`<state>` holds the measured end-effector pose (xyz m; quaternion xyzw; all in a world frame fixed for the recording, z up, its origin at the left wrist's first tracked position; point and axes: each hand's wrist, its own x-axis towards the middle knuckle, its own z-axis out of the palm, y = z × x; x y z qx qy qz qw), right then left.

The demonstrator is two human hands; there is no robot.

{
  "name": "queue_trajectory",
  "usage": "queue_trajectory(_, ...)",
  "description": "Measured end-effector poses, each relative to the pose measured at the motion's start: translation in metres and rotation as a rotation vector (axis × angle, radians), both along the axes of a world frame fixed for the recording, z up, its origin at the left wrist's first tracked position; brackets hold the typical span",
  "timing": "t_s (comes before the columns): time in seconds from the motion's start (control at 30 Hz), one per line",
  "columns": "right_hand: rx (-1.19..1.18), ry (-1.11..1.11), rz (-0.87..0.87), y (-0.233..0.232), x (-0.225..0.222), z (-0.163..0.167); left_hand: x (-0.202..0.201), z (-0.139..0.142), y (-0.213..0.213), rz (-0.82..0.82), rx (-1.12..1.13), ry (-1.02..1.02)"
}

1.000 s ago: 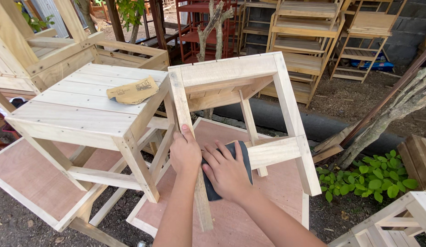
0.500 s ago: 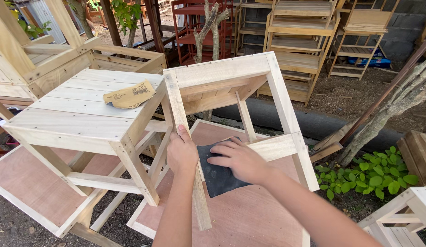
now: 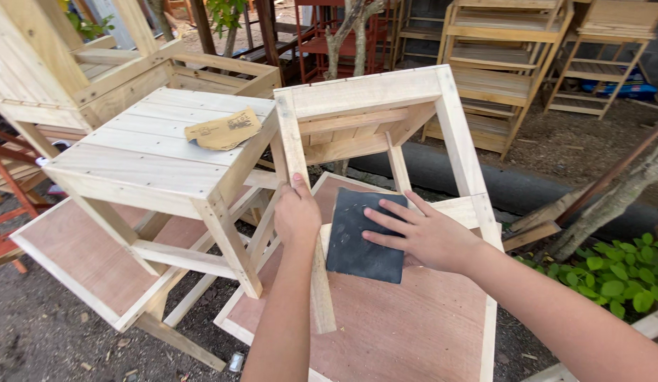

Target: The person sands the frame of a wooden stool using a sanding block. They hold the stool with one hand and rub the sanding block along the legs and crossbars, moving systematically around the frame to smooth the surfaces.

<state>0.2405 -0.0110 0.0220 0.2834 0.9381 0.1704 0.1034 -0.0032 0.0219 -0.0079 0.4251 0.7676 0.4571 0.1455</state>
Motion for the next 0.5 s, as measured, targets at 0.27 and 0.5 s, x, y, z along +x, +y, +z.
queue_trajectory(0.27, -0.006, 0.164, 0.178, 0.011, -0.007, -0.034, 0.003, 0.003, 0.005, 0.036, 0.016, 0.011)
queue_trajectory(0.5, 0.297, 0.120, -0.058, 0.023, -0.007, -0.038, 0.003, 0.005, 0.004, 0.023, 0.020, 0.005)
